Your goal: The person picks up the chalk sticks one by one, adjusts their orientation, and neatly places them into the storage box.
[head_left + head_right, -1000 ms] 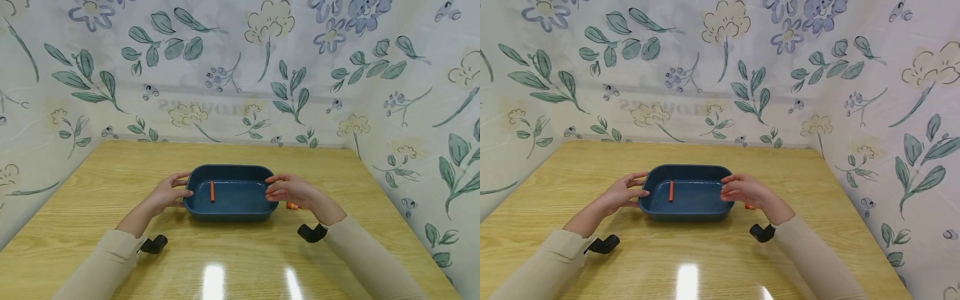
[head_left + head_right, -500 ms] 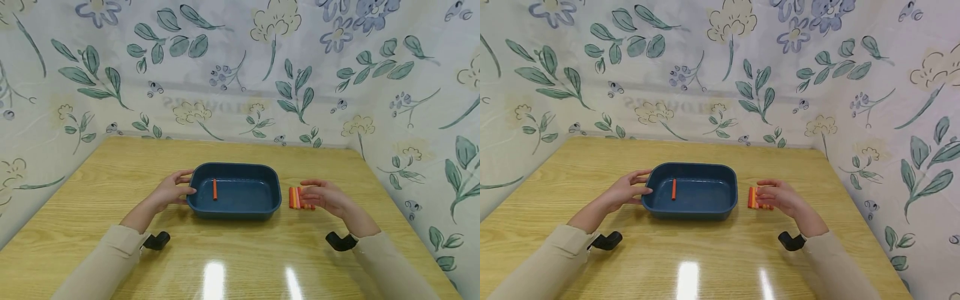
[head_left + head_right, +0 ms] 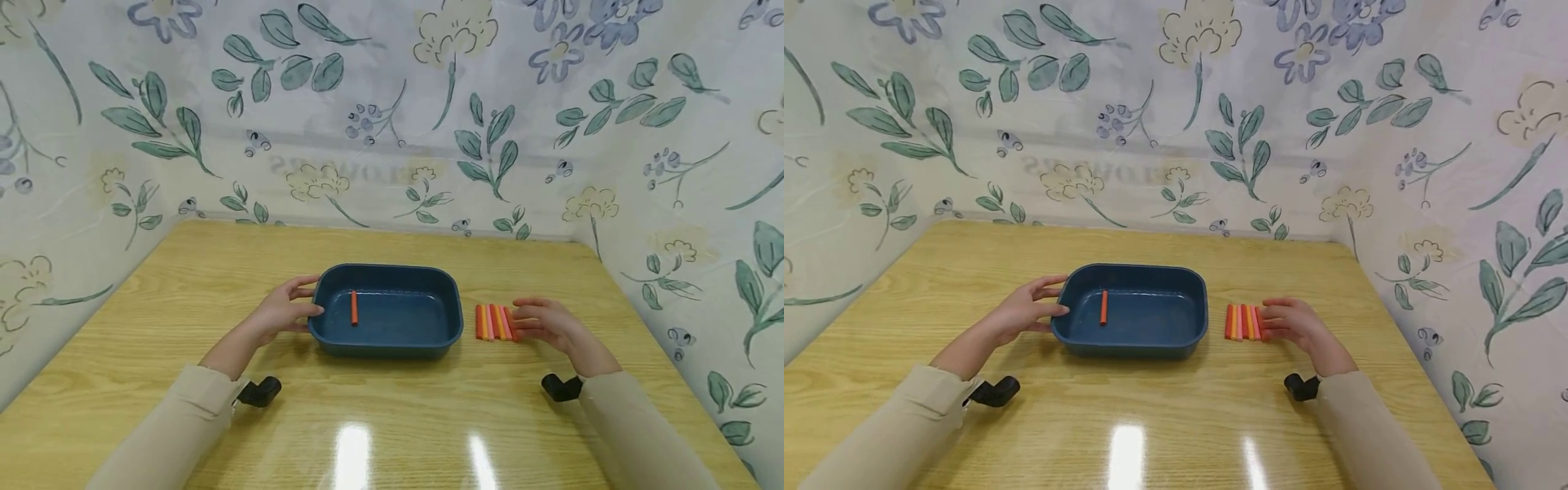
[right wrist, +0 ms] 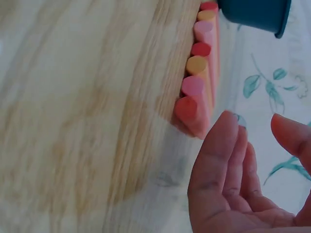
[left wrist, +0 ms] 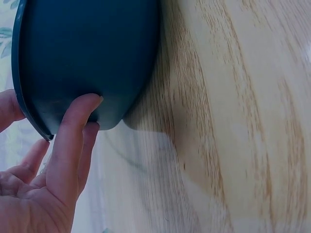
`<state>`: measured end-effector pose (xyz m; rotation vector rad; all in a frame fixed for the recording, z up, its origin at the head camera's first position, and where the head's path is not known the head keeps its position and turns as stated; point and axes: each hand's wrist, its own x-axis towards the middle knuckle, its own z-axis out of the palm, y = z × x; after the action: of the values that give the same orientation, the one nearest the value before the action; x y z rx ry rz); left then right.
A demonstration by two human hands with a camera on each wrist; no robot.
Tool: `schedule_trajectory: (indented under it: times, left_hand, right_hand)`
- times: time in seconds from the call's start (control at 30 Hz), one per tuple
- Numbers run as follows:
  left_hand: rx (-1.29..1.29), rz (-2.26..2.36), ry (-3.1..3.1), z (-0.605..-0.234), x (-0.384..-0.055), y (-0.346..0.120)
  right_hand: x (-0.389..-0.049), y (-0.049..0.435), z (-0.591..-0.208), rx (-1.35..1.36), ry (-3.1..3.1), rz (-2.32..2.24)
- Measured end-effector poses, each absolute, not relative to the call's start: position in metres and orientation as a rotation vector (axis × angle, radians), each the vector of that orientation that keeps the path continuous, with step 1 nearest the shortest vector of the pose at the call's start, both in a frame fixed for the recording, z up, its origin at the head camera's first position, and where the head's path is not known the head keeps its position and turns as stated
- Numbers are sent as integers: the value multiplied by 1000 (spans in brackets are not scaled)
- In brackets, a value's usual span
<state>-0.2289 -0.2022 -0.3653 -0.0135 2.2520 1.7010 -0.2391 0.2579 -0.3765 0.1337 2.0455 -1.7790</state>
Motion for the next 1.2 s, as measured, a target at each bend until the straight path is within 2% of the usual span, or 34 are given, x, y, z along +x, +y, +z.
schedule_trajectory:
  times: [0.17, 0.63, 1.2]
  left_hand:
    - [-9, 1695, 2259, -364, -231, -200]
    - [0, 1710, 2253, -365, -231, -200]
    - [-30, 1711, 2248, -366, -229, -203]
  right_hand:
    - [-246, 259, -380, 196, 2114, -1700]
    - [-260, 261, -387, 71, 2180, -1440]
    - [-257, 257, -383, 184, 2095, -1652]
